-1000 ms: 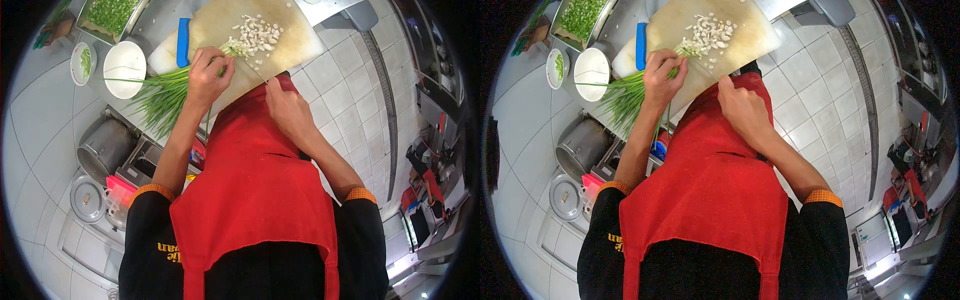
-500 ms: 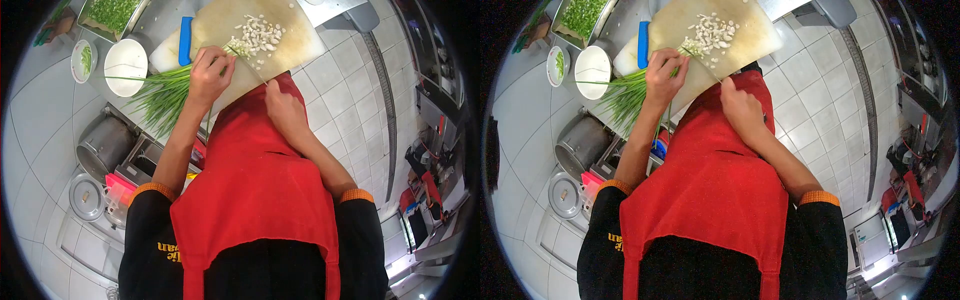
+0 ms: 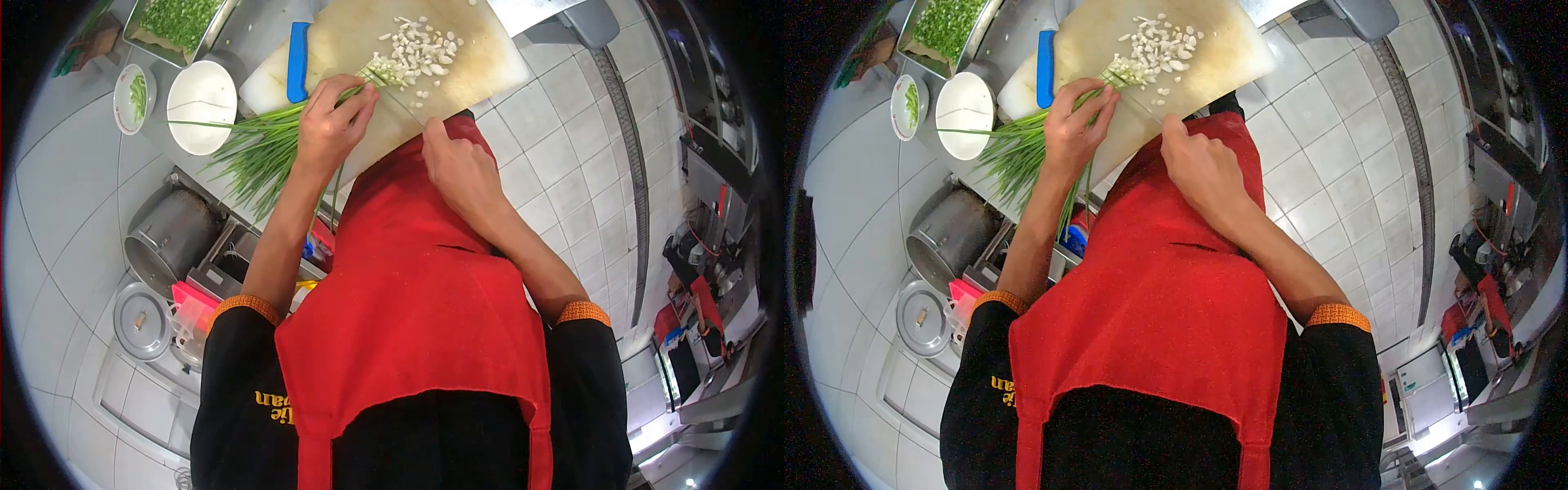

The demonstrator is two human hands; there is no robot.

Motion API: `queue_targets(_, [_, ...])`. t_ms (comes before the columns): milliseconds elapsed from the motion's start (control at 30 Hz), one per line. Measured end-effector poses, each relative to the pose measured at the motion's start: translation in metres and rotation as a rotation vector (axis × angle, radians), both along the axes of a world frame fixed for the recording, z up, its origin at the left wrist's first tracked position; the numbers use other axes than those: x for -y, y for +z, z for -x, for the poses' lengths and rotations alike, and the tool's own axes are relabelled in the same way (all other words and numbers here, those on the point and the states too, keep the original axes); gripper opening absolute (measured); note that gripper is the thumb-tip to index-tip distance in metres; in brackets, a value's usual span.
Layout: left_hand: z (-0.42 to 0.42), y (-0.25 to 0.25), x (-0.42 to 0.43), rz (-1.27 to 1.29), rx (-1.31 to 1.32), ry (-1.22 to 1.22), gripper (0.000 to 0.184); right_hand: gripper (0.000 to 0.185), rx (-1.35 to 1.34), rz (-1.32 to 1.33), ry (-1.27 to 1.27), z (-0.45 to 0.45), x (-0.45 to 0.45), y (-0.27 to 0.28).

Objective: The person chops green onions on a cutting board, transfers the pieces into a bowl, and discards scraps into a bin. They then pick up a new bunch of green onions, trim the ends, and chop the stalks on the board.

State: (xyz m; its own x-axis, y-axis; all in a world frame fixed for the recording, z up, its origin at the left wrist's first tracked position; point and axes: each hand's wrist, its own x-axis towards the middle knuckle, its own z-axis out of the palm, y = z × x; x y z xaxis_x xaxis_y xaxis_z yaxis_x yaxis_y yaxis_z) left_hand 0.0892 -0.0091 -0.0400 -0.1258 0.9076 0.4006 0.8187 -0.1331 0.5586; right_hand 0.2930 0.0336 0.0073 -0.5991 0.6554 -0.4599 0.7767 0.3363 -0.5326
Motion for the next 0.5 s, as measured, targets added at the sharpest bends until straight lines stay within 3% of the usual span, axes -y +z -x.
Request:
queue_targets(267, [0.001, -0.01, -0.001, -0.078, -0.008, 0.012, 0.015, 0.007, 0.083, -0.061, -0.02, 0.035, -0.002, -0.016])
queue_targets(500, [0.001, -0.009, -0.004, -0.111, -0.016, -0.001, 0.018, 0.011, 0.118, 0.054, -0.067, -0.021, 0.023, -0.016])
